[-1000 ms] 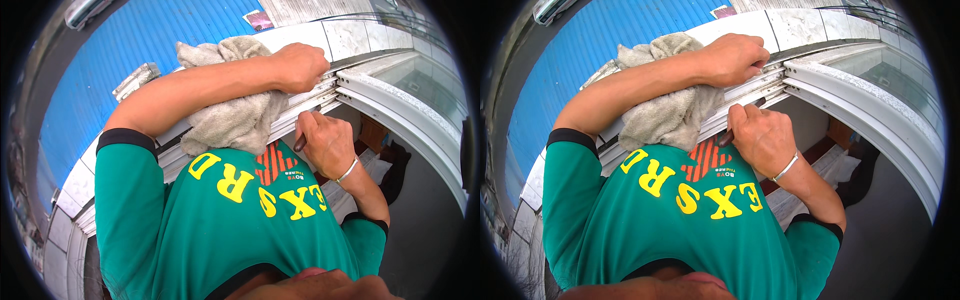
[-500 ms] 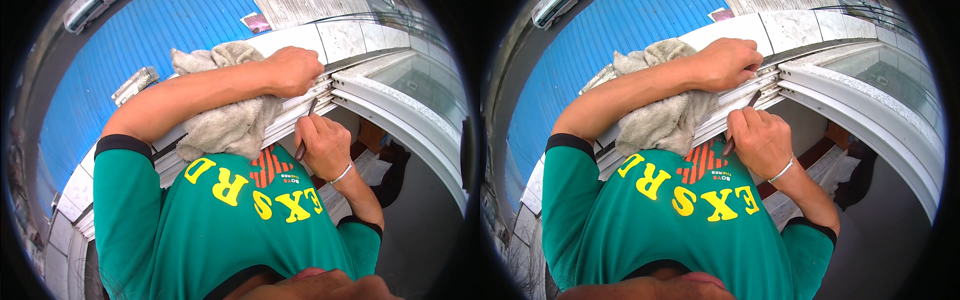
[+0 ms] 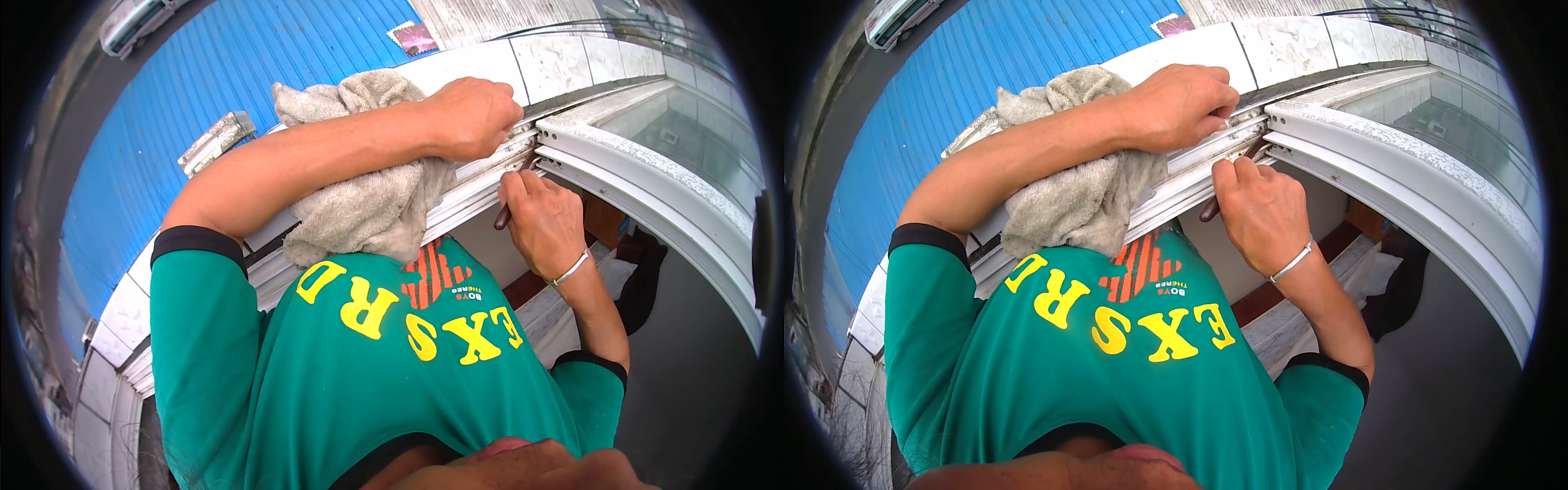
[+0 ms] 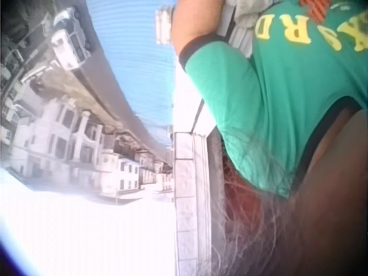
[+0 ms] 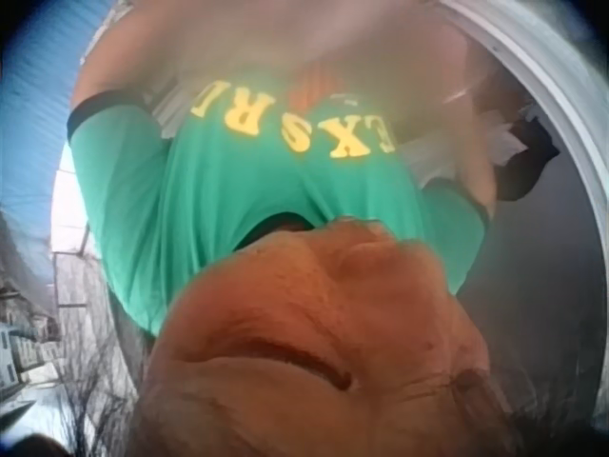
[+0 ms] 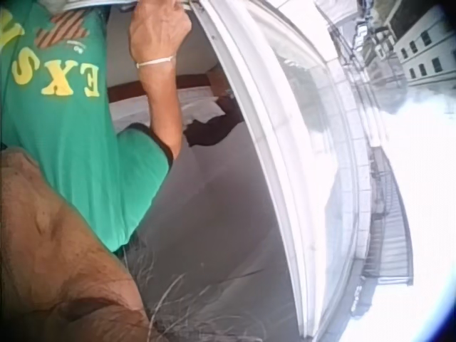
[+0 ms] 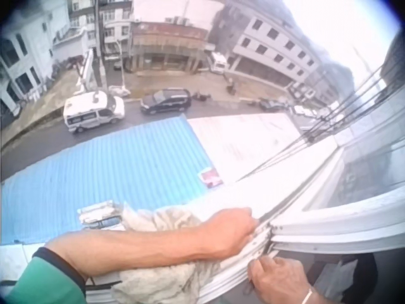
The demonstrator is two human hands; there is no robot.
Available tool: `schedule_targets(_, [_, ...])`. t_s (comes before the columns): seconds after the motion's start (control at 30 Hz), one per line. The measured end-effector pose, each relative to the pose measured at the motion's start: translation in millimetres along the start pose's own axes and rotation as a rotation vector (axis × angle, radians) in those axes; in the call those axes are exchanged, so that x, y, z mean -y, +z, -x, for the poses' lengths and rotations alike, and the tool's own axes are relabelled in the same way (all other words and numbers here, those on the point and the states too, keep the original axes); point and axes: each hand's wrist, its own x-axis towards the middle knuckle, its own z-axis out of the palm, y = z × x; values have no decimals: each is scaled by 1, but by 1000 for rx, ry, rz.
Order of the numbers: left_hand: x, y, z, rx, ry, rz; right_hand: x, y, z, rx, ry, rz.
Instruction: The person wipes a window frame with a cloth and uses a small tool to scrape or pry at the frame's edge. The person alternates between wiping and scraping along the frame while standing on a balcony.
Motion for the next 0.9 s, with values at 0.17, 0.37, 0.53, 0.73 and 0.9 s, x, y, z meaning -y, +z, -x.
schedule_targets(0.17, [-2, 3, -1, 6, -14, 22, -1, 15, -5, -54, 25, -17])
schedule_targets(0.37, [1, 3, 0, -18, -2, 43, 32, 10, -17, -143, -149, -40])
schedule_targets(0.53, [1, 4, 0, -24, 13, 36, 33, 13, -8, -162, -117, -50])
schedule_targets(0.73, [2, 2, 0, -10, 9, 46, 30, 2, -3, -123, -47, -139])
schedule_targets(0.9, [-1, 1, -1, -4, -5, 34, 4, 21, -6, -138, 47, 43])
